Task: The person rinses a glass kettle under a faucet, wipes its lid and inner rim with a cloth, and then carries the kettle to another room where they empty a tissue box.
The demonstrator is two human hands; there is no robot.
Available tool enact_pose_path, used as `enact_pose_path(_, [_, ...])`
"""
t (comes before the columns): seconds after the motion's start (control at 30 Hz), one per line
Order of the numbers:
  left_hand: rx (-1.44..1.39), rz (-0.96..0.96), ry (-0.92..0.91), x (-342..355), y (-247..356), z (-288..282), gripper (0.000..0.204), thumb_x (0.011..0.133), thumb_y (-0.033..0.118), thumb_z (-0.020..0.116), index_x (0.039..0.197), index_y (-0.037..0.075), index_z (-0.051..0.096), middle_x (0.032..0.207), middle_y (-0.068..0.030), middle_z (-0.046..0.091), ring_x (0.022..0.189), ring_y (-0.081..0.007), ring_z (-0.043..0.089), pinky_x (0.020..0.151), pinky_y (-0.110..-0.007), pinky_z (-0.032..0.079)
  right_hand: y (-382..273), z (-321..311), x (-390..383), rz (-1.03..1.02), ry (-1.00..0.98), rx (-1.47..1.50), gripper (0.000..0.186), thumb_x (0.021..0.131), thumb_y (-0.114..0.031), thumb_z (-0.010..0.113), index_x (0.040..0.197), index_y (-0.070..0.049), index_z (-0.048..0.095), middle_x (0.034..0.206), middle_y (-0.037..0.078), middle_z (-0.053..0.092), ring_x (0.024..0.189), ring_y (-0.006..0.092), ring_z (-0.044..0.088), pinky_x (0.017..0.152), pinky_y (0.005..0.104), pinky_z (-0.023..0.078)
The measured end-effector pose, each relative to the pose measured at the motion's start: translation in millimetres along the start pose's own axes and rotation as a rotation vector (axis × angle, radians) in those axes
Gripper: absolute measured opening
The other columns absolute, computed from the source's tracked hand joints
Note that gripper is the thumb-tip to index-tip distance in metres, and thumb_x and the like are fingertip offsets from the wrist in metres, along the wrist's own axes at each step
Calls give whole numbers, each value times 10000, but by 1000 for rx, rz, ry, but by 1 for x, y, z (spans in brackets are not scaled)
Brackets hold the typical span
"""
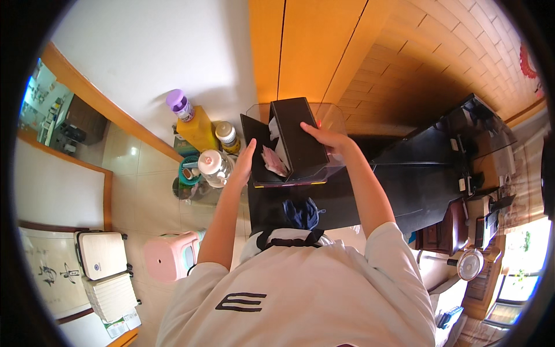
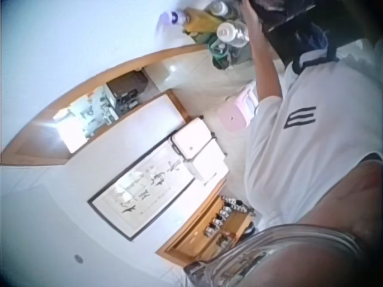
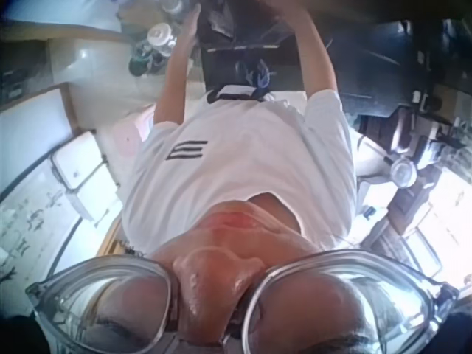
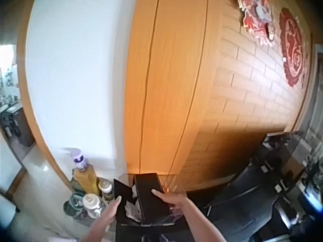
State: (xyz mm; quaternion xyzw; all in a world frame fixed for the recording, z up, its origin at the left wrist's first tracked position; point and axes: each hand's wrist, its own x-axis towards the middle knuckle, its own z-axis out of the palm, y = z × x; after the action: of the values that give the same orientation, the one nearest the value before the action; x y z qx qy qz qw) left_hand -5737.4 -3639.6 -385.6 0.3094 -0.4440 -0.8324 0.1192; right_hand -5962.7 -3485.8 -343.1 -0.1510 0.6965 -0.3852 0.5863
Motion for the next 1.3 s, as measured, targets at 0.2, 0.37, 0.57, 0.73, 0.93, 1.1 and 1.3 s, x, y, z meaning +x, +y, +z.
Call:
enact_pose_path(0.2, [87,157,151,5,-7,-39,370,930,361,522,1005,5,593,897,-12,613,765,-111,557,695,-266,447,2,-13,-15,-40,-26,132,869,811,-669,487,1378,-26,341,1379,144,412,1232,233,444,1015,348,373])
enact_pose_path(0.37, [475,272,276,36,-28,-44,377,911,330,536,882,-42,592,747,-110,603,705,-198,571,662,-324,445,3,-21,-20,-19,16,79,867,791,-684,504,1360,-44,373,1327,126,472,1184,216,489,981,350,403])
enact_pose_path(0.57, [1168,506,356,46,-23,5,346,849,289,583,993,-26,566,928,-191,587,872,-391,563,700,-421,459,12,-48,-30,3,154,53,829,780,-676,533,1315,-51,429,1222,111,560,1073,201,572,878,354,482])
enact_pose_path(0.73, [1510,835,295,8,-6,38,681,715,227,720,1288,49,398,1241,-157,443,1131,-356,455,900,-455,415,19,-56,-32,-22,178,97,813,772,-663,558,1256,-15,480,1156,131,593,1018,207,600,814,346,514])
enact_pose_path(0.93, [1703,892,-168,-20,-37,53,736,679,233,745,1308,81,397,1351,-154,394,1251,-361,384,1001,-515,344,13,-46,-38,-39,207,85,793,766,-653,577,1219,-6,513,1116,150,605,968,214,619,743,326,530])
enact_pose_path(1.1, [1766,950,-148,-6,-56,44,545,759,174,650,1261,92,455,1302,-138,461,1212,-336,444,988,-482,374,15,-55,-33,-5,169,78,798,773,-641,580,1254,-12,483,1131,132,605,971,193,620,750,305,529])
enact_pose_path(1.3, [1655,1007,-246,-15,-66,41,396,802,133,568,1188,85,495,1201,-112,543,1057,-305,559,880,-404,469,18,-62,-55,-2,198,75,755,792,-603,589,1281,-42,466,1177,100,589,997,166,611,808,305,517])
